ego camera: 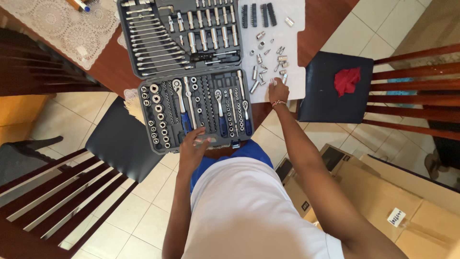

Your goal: The person repeatedly picks up socket bits and adapters from a white paper on the table, checks them, and places them into their designated slots in an open socket tool kit. The person handles the small metal parts one at a time and arranges them in the molded compartments of the case.

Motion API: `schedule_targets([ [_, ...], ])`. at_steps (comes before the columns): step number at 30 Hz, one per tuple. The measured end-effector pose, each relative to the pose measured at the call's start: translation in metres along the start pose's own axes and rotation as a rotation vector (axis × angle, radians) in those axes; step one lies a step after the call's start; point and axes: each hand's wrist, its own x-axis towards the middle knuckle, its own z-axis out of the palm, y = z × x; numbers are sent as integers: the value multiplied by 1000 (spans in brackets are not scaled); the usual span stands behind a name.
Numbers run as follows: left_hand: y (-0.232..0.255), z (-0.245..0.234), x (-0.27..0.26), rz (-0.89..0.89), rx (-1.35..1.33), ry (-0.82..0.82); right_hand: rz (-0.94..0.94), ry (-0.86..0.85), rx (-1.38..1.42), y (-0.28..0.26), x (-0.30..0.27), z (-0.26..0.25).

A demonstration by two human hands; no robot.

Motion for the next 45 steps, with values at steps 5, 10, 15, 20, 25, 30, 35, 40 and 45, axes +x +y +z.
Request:
schedule_targets([
  [5, 3, 3, 8, -47, -10, 14, -25, 8, -84, -14, 12, 1],
  [10, 10, 6, 19, -51, 2, 9, 114, 29, 13, -36, 12, -14],
  [15, 11, 7, 25, -91, 6, 19, 100, 259, -46, -41, 46, -37],
  [20, 10, 10, 25, -99, -27, 27, 2, 261, 59, -24, 83, -44],
  [25, 10, 16, 21, -144, -22, 20, 319, 135, 250, -15, 101, -43],
  [30, 14, 17, 23, -135, -24, 39, 208, 118, 316, 1, 93, -47],
  [35, 14, 20, 25, -148, -26, 27, 122, 98, 388, 12, 87, -31],
  [40, 19, 20, 22, -128, -25, 12, -125, 137, 328, 12, 80, -31],
  [45, 34, 14, 20, -53, -79, 45, -38, 87, 673, -24, 42, -51],
])
